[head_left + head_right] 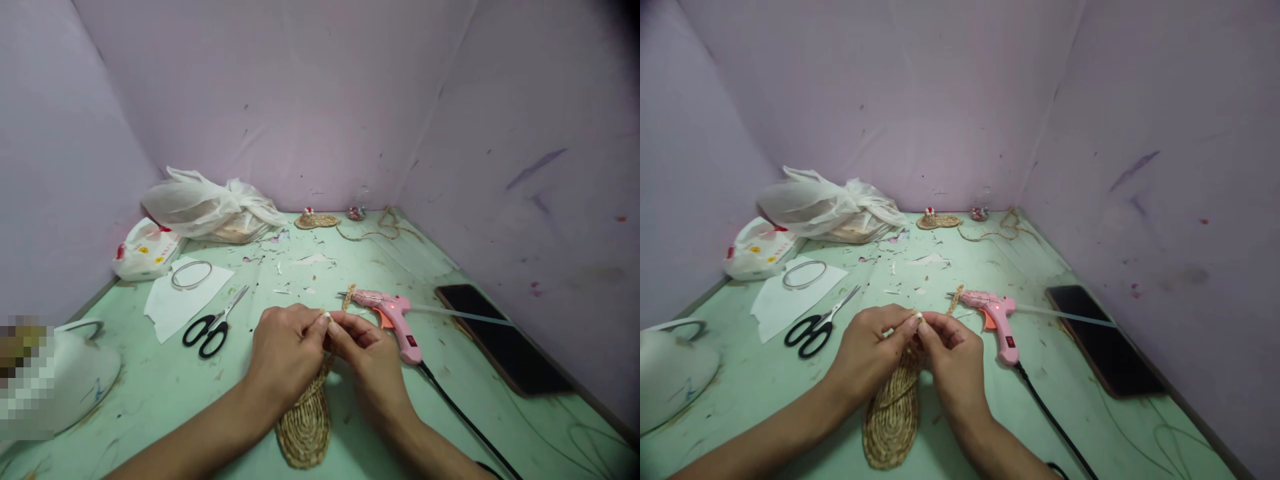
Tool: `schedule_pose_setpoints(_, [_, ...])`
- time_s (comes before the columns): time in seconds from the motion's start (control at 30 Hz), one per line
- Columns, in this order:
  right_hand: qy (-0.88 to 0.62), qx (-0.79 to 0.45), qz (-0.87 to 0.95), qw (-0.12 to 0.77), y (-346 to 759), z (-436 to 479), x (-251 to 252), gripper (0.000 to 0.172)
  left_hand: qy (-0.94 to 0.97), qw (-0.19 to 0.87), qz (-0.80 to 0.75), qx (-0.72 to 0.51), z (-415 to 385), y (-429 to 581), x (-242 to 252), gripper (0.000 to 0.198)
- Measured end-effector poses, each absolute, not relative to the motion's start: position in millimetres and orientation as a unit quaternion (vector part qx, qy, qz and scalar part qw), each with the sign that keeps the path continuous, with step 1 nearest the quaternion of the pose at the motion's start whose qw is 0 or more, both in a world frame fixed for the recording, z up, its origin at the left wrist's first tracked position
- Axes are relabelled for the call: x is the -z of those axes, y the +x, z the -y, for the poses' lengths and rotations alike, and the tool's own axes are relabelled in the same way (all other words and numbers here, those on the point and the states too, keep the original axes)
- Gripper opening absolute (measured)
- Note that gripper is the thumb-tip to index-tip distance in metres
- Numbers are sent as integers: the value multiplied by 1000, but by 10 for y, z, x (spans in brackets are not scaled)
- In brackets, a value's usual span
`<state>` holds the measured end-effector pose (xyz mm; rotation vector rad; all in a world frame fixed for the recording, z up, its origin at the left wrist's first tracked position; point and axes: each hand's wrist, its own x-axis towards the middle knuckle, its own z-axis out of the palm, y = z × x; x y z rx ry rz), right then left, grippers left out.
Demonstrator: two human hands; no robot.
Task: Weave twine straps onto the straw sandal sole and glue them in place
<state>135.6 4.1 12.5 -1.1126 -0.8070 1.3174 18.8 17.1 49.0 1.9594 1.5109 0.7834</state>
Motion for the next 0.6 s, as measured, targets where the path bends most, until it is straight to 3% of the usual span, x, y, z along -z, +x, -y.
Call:
schedule_pose_setpoints(0.2, [-450, -591, 355, 567, 1422, -67, -93, 21, 704, 362, -528, -307, -240, 160, -533, 28])
schedule_pose_setpoints(0.37, [-447, -599, 324, 580, 1443, -79, -91, 22, 577, 482, -569, -333, -302, 139, -568, 22])
schedule_pose_setpoints(0.6, [-472, -579, 317, 585, 1460, -95, -103, 21, 662, 336, -568, -356, -193, 145, -679, 24])
